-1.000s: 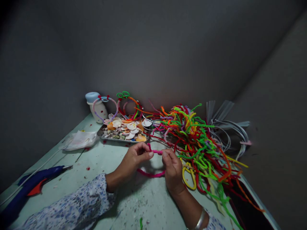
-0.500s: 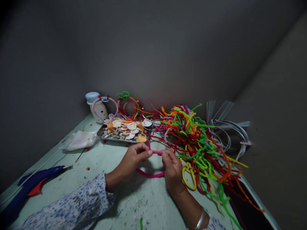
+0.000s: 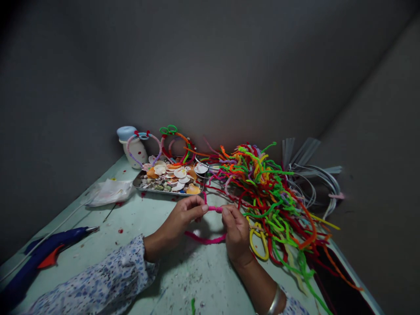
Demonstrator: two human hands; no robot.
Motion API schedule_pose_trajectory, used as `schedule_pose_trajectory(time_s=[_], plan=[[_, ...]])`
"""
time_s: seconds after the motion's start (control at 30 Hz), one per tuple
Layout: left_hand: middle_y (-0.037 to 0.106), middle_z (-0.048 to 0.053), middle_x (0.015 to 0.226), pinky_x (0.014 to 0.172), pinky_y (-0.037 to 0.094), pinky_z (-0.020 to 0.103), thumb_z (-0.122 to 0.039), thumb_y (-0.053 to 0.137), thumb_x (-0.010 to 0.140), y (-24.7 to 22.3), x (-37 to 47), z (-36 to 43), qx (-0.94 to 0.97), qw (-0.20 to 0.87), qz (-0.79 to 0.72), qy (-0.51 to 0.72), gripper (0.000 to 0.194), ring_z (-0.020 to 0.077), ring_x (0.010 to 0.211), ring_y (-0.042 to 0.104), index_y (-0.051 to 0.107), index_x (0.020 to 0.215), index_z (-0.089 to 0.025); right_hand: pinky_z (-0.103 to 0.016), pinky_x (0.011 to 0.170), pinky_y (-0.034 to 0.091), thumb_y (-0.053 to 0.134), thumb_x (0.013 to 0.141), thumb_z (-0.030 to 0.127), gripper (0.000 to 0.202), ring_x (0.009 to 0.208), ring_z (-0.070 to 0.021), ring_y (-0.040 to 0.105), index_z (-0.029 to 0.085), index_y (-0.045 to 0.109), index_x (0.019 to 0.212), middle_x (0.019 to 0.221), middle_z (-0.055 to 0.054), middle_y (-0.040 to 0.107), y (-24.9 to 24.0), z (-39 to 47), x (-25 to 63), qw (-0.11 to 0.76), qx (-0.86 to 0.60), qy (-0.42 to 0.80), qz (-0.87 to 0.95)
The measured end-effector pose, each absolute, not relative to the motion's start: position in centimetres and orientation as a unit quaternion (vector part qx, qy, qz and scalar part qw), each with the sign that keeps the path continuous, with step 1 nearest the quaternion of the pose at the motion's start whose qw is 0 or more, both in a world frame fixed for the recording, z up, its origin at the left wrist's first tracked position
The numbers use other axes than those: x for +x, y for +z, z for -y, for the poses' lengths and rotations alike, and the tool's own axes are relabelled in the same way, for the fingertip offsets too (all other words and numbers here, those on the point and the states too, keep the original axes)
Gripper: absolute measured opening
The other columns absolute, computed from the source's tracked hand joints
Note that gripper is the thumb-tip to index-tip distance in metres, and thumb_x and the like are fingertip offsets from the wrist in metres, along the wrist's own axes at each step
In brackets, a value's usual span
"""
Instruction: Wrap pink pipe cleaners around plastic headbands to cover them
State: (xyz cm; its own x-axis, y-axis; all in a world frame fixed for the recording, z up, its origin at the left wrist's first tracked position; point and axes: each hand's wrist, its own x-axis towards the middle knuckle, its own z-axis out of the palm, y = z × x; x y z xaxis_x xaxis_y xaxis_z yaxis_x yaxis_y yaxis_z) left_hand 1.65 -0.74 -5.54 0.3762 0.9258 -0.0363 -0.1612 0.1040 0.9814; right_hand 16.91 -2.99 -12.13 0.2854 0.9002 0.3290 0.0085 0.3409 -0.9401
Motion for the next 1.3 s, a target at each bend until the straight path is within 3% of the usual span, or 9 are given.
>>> schedule_pose_trajectory(time_s=[0.27,0.67,0.9,1.3], plan=[[0.046,-0.004,0.058,0.055,0.029,0.024,-0.032,0.058,0.077,-5.84,1.75,0.55,0.545,0.612,-0.395,0.415,0.019,0.01,0.056,0.039,0.054,0.069,-0.015,-0.026,0.052,0.025,0.054,0.089,0.042,0.026,0.054,-0.0118,0.031,0.02,0.06,0.077,0.058,0.005,0.037,-11.93,3.05,16.91,0.652,-0.455,0.376,0.476],[0.045,-0.004,0.055,0.053,0.028,0.024,-0.029,0.056,0.073,-6.1,1.89,0.39,0.531,0.616,-0.412,0.411,0.018,0.0096,0.052,0.037,0.051,0.062,-0.016,-0.027,0.052,0.033,0.054,0.086,0.041,0.027,0.056,-0.0149,0.046,0.019,0.064,0.077,0.06,0.001,0.051,-11.84,3.18,16.92,0.637,-0.472,0.336,0.508],[0.044,-0.004,0.056,0.054,0.028,0.024,-0.038,0.056,0.078,-6.12,1.79,0.45,0.547,0.608,-0.402,0.411,0.026,0.0098,0.053,0.037,0.052,0.065,-0.016,-0.027,0.053,0.033,0.054,0.088,0.041,0.026,0.057,-0.0139,0.043,0.019,0.063,0.077,0.062,0.002,0.05,-11.96,3.09,16.96,0.645,-0.468,0.347,0.494],[0.043,-0.005,0.055,0.053,0.026,0.024,-0.029,0.053,0.073,-6.23,1.98,0.48,0.522,0.64,-0.394,0.404,0.018,0.0093,0.052,0.035,0.049,0.061,-0.017,-0.027,0.053,0.031,0.054,0.088,0.041,0.026,0.056,-0.0142,0.042,0.019,0.063,0.077,0.062,0.002,0.049,-11.87,3.22,16.94,0.637,-0.466,0.341,0.511]])
